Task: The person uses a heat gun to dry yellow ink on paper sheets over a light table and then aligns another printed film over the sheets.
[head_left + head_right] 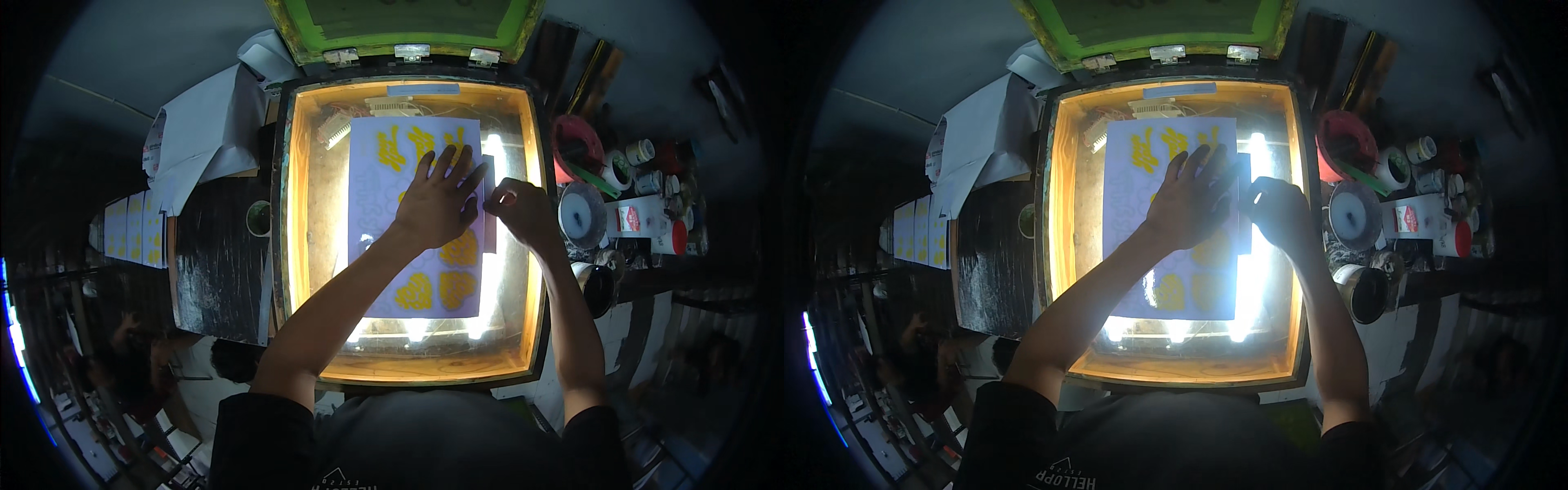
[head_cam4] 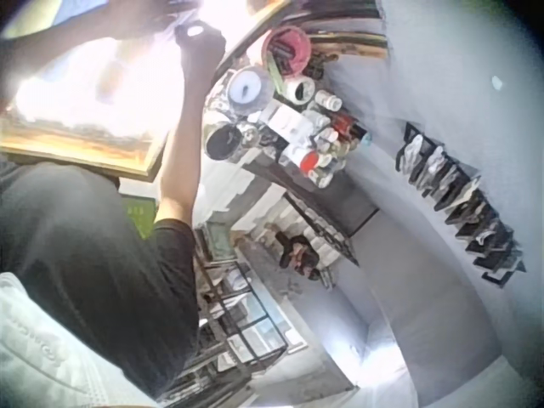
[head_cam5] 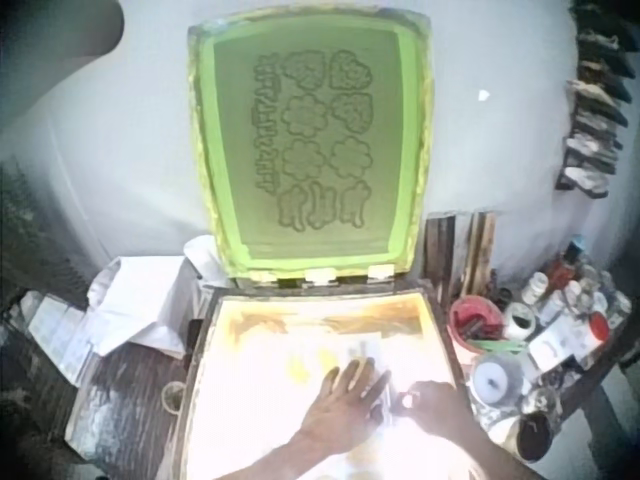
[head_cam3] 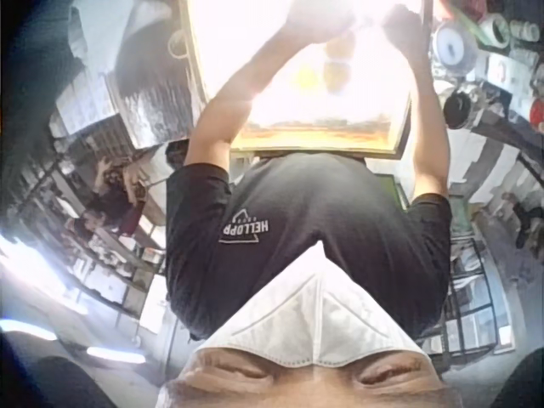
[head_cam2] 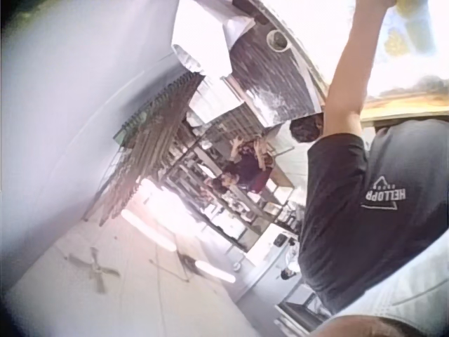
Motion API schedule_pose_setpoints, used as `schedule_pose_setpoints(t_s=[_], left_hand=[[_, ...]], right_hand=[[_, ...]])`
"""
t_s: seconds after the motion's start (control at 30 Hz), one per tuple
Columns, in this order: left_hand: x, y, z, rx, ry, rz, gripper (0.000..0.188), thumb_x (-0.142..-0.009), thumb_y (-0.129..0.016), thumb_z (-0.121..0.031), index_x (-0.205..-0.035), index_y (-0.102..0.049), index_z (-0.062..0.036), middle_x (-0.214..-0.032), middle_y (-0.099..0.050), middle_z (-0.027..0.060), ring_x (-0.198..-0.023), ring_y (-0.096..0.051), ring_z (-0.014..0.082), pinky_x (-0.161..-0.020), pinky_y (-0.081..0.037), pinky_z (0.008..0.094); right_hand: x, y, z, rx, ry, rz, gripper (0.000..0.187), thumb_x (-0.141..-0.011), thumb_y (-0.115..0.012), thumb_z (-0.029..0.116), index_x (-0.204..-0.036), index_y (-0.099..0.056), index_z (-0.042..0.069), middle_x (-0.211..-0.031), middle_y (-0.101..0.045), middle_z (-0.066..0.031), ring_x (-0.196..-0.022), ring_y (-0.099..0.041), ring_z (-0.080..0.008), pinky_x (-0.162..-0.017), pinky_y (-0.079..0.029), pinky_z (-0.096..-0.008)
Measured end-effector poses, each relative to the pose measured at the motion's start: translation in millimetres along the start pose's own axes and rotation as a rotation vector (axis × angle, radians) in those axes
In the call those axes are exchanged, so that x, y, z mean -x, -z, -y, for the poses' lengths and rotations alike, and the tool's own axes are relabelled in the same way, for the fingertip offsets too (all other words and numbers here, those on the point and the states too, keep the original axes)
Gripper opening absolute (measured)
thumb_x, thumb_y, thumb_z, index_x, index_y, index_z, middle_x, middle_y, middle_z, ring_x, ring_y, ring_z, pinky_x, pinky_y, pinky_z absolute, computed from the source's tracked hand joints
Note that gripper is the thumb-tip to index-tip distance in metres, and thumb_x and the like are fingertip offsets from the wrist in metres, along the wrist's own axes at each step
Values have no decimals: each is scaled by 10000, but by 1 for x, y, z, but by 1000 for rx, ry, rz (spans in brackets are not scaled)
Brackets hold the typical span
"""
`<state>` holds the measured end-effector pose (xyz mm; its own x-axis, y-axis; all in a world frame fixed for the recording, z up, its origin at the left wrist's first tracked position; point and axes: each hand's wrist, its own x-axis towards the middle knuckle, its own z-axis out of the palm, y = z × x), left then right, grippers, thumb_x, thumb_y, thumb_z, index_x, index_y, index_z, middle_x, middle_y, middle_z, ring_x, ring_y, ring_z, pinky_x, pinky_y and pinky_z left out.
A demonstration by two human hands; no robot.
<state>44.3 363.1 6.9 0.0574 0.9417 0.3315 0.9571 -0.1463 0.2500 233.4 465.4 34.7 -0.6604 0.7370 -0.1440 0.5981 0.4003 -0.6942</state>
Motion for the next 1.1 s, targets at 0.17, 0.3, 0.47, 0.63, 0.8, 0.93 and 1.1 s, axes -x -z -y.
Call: schedule_pose_setpoints(t_s=[0.17,0.3,0.47,0.63,0.8,0.93,1.1], left_hand=[[-2,2,-3,-6,4,45,560,-975,-560,-336,-1484,-555,-102,-1587,-431,191,-1475,-379,388,-1220,-279,580],[-2,4,-2,-23,0,73,575,-980,-551,-328,-1498,-529,-79,-1603,-415,181,-1485,-368,381,-1233,-266,570],[-3,8,-3,-51,23,141,641,-980,-548,-317,-1506,-457,37,-1618,-390,194,-1488,-371,363,-1241,-264,551],[-5,6,-4,-36,31,101,640,-970,-563,-320,-1501,-469,26,-1610,-397,197,-1472,-389,365,-1228,-284,556],[-5,5,-4,-29,19,61,631,-970,-567,-317,-1497,-472,18,-1599,-413,192,-1464,-395,368,-1222,-292,560],[-4,6,-4,-26,23,57,622,-979,-565,-315,-1505,-460,0,-1601,-406,181,-1472,-382,379,-1227,-288,562],[-4,8,-6,-18,30,69,629,-977,-570,-306,-1511,-456,7,-1604,-406,177,-1471,-383,375,-1230,-284,555]], right_hand=[[-33,8,-22,-128,108,-129,340,-796,-855,367,-882,-727,64,-763,-678,-84,-717,-660,-192,-680,-515,-358],[-40,12,-17,16,55,-116,359,-768,-896,331,-876,-703,48,-750,-652,-64,-710,-627,-183,-669,-502,-355],[-57,17,-28,-116,32,-122,237,-834,-861,201,-965,-716,67,-785,-658,-45,-718,-604,-128,-669,-503,-304],[-56,7,-18,13,255,-254,277,-857,-814,219,-1098,-744,100,-959,-680,-34,-834,-649,-186,-744,-542,-324],[-58,-1,-35,351,545,-362,274,-839,-799,184,-1099,-746,116,-1031,-677,-64,-927,-655,-256,-821,-540,-375],[-43,-2,-11,625,662,-332,205,-875,-722,117,-1076,-714,79,-1154,-641,-72,-976,-616,-285,-803,-499,-445],[-39,-4,-16,621,639,-243,268,-892,-714,121,-1154,-690,66,-1156,-647,-92,-934,-631,-295,-797,-498,-450]])
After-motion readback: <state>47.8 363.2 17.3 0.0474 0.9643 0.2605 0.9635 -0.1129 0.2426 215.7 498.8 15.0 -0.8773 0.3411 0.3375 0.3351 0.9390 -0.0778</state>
